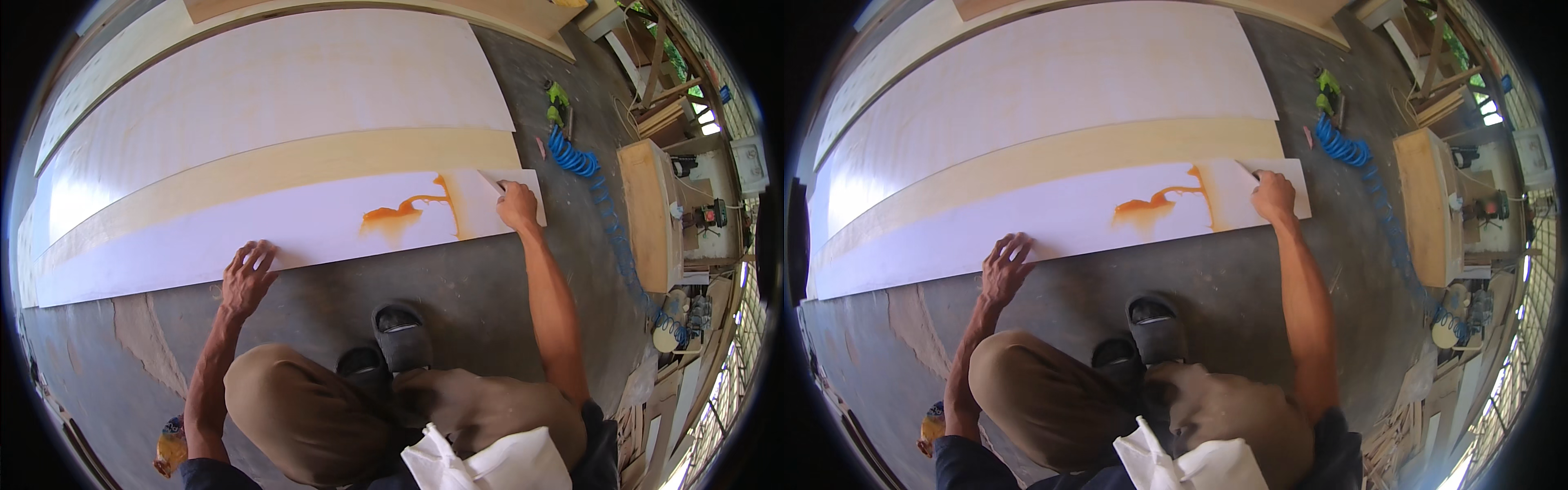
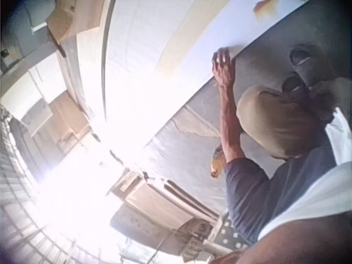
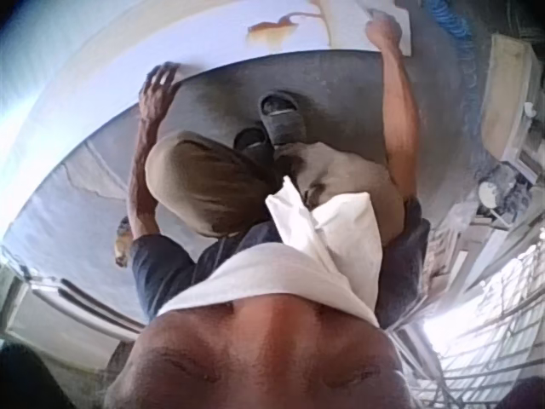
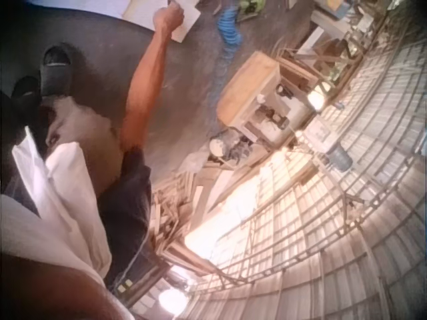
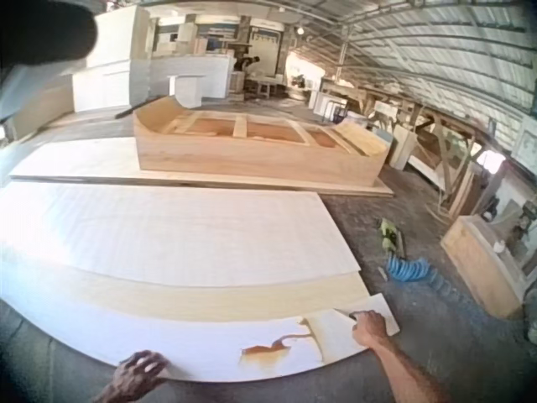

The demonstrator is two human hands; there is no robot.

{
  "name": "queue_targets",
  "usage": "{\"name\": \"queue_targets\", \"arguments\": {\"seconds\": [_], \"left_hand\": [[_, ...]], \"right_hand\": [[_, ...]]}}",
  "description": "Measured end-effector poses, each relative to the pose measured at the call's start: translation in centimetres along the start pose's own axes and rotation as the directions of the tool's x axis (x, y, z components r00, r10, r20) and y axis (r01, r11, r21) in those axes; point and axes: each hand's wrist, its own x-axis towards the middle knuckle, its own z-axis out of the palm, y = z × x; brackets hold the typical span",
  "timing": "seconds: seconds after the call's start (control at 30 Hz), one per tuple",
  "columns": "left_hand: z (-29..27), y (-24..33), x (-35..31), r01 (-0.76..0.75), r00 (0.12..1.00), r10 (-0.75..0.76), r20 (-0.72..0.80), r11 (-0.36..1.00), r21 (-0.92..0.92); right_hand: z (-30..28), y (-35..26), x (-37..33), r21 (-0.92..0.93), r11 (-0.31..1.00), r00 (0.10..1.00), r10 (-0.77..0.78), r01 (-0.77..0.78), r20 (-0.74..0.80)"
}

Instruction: The person applies an orange adhesive to a white board using a scraper. They spread the glue along the board's surface and then pour more adhesive from a bottle onto the scraper to continue the application.

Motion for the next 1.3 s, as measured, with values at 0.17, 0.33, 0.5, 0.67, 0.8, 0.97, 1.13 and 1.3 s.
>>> {"name": "queue_targets", "arguments": {"seconds": [0.17, 0.33, 0.5, 0.67, 0.8, 0.97, 1.13, 1.3], "left_hand": [[-0.2, 1.1, 0.1, 0.182, 0.983, -0.185, -0.017, 0.979, -0.088], [0.1, 1.8, 0.1, 0.237, 0.969, -0.243, -0.041, 0.964, -0.12], [0.3, 2.1, 0.0, 0.268, 0.961, -0.274, -0.034, 0.955, -0.127], [-0.1, 2.2, 0.2, 0.268, 0.96, -0.277, -0.047, 0.953, -0.139], [-0.2, 2.3, 0.3, 0.282, 0.957, -0.289, -0.034, 0.949, -0.144], [-0.7, 2.6, 0.5, 0.292, 0.953, -0.3, -0.033, 0.944, -0.155], [-0.6, 3.0, 0.9, 0.295, 0.95, -0.308, -0.044, 0.938, -0.182], [-1.0, 2.9, 0.6, 0.313, 0.945, -0.325, -0.038, 0.931, -0.188]], "right_hand": [[0.2, -6.7, -0.6, 0.103, 0.981, 0.986, -0.164, 0.163, -0.004], [1.0, -7.8, -0.4, 0.121, 0.919, 0.927, -0.373, 0.374, -0.032], [1.0, -4.7, -3.2, 0.178, 0.85, 0.857, -0.512, 0.496, 0.058], [-0.3, -2.8, -9.5, 0.2, 0.776, 0.782, -0.62, 0.598, 0.069], [-1.2, -3.3, -10.6, 0.266, 0.739, 0.762, -0.647, 0.62, 0.023], [-3.1, -7.7, -6.5, 0.175, 0.726, 0.743, -0.622, 0.665, -0.247], [3.0, -8.7, -3.1, 0.009, 0.709, 0.68, -0.674, 0.706, -0.289], [1.9, -9.7, -3.6, 0.056, 0.733, 0.714, -0.638, 0.678, -0.288]]}}
